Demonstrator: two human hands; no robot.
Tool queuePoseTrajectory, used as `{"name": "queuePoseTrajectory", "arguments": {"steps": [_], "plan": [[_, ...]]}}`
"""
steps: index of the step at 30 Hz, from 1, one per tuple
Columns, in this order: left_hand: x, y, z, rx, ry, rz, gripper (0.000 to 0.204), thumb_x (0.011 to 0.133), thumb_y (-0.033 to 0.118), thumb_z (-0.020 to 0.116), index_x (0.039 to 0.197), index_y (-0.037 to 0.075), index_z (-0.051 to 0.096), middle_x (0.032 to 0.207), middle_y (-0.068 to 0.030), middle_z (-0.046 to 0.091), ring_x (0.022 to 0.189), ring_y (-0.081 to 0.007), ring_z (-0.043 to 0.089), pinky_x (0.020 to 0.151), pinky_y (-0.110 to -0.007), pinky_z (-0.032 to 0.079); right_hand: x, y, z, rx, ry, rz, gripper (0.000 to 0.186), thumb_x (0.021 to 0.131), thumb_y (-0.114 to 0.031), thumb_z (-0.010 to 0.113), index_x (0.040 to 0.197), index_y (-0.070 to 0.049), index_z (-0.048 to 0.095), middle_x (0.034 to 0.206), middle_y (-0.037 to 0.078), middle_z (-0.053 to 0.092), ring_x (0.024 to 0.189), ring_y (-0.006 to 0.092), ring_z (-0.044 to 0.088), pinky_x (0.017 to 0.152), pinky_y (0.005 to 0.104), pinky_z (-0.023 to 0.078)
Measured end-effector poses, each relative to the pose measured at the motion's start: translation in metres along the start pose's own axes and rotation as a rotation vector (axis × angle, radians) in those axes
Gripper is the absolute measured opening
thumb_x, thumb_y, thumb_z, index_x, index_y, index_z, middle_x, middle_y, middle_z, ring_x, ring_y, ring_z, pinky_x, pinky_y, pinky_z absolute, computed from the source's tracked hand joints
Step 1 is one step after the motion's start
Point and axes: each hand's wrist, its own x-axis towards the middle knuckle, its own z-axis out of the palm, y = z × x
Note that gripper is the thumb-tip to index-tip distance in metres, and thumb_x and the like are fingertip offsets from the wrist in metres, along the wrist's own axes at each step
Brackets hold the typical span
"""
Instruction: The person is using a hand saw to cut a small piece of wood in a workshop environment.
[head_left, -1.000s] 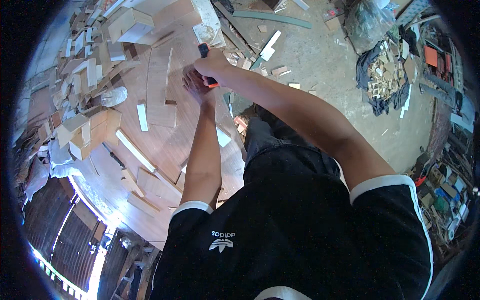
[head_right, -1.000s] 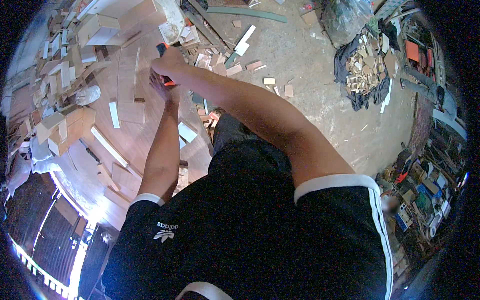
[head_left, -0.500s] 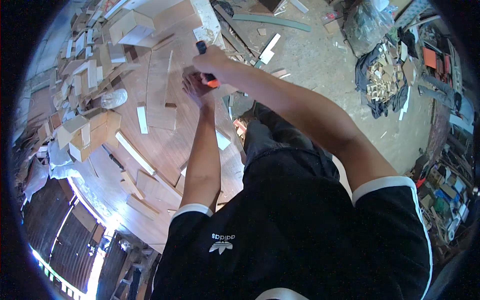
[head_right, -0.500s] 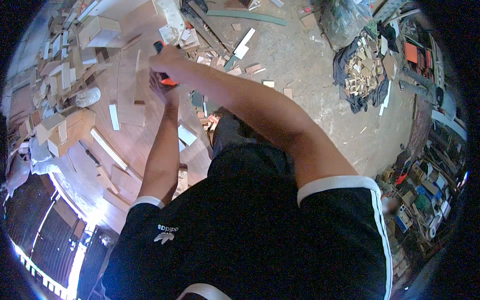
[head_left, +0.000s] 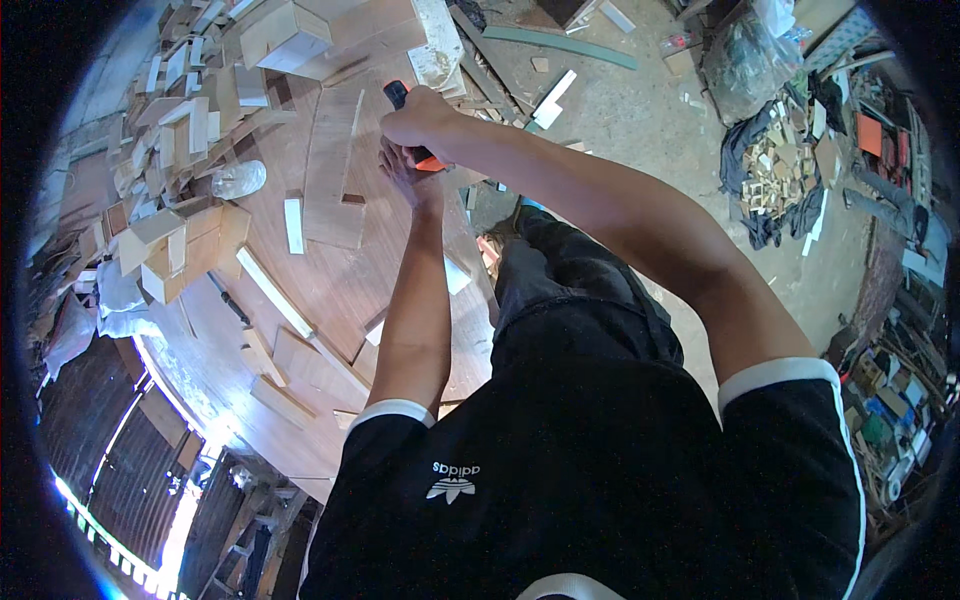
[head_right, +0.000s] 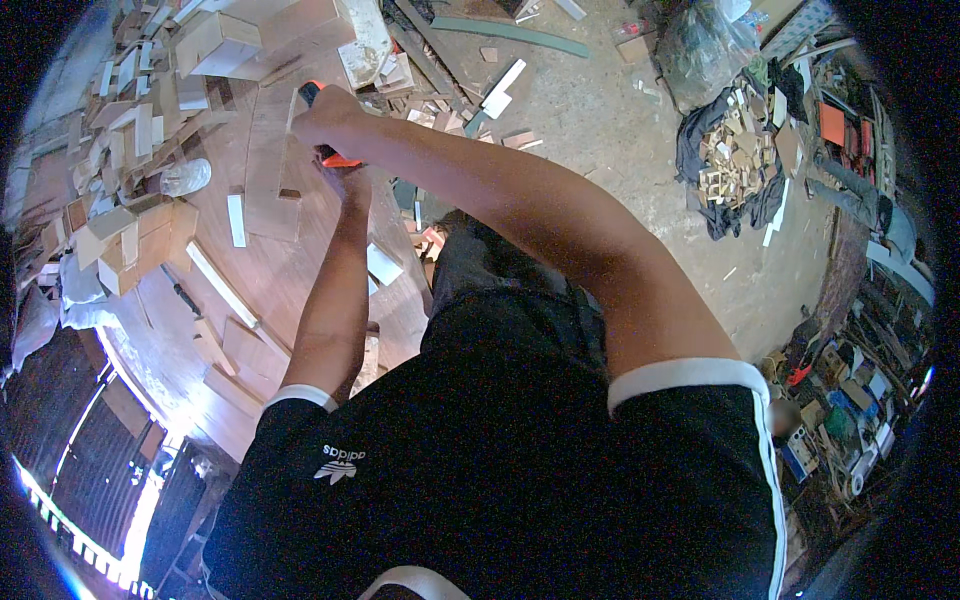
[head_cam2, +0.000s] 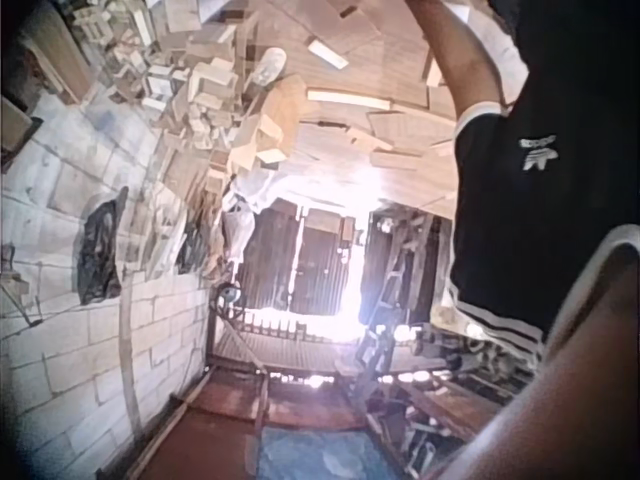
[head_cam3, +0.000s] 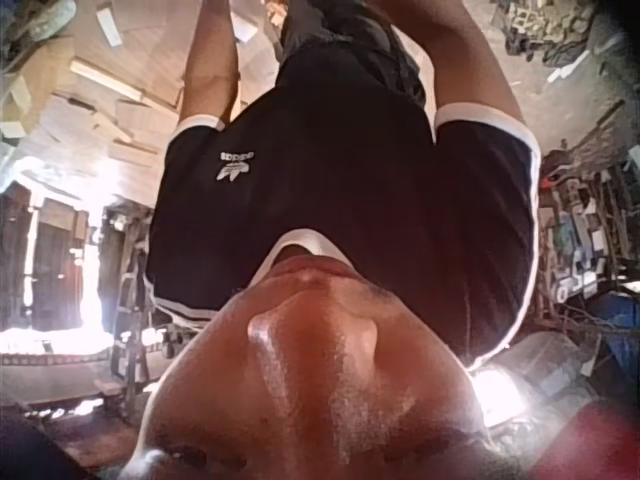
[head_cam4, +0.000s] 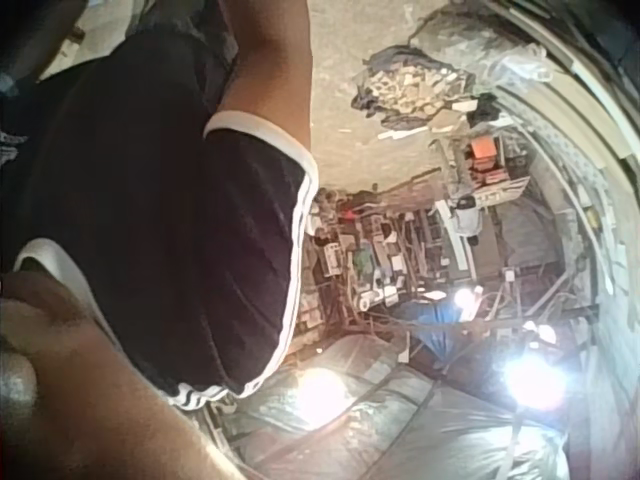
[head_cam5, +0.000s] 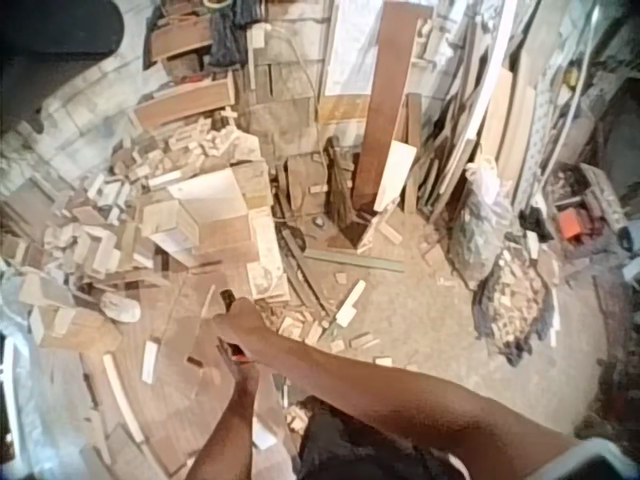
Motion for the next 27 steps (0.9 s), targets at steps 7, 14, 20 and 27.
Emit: {"name": "queuePoseTrajectory", "arguments": {"steps": [7,14,20,27], "plan": [[0.008,0.032,0.003,0.296,-0.028,0.125,0.049,0.073,0.037,0.064,0.111,0.009,0.049,0.106,-0.0158,0.051,0.106,-0.0367,0.047,0.088,-0.050,0.035,0.007,0.007,-0.017,0.096,0.101,-0.004,0.017,0.074,-0.010,0.058,0.078,0.007,0.057,0.072,0.014,0.059,0.060,0.0216,0.059,0.048,0.0341,0.046],[0.005,0.020,0.000,0.363,-0.082,0.144,0.045,0.082,0.038,0.054,0.114,0.007,0.048,0.113,-0.0190,0.050,0.113,-0.0395,0.044,0.095,-0.052,0.032,0.008,0.010,-0.014,0.133,0.102,-0.033,0.009,0.076,-0.003,0.053,0.072,0.003,0.049,0.059,0.011,0.052,0.043,0.0176,0.051,0.035,0.0327,0.040],[0.008,0.009,0.010,0.447,-0.052,0.201,0.049,0.084,0.042,0.051,0.116,0.004,0.047,0.126,-0.0215,0.045,0.117,-0.0401,0.041,0.097,-0.052,0.031,0.012,0.021,-0.015,0.216,0.101,-0.019,0.008,0.076,-0.003,0.052,0.071,0.002,0.049,0.057,0.010,0.051,0.042,0.0178,0.051,0.034,0.0324,0.041],[0.013,0.044,0.003,0.400,-0.127,0.096,0.050,0.083,0.043,0.051,0.113,0.004,0.047,0.116,-0.0208,0.049,0.111,-0.0387,0.044,0.094,-0.050,0.032,0.018,0.028,-0.023,0.192,0.131,-0.031,0.009,0.076,-0.004,0.053,0.074,0.002,0.047,0.058,0.010,0.050,0.043,0.0174,0.051,0.034,0.0329,0.042]]}}
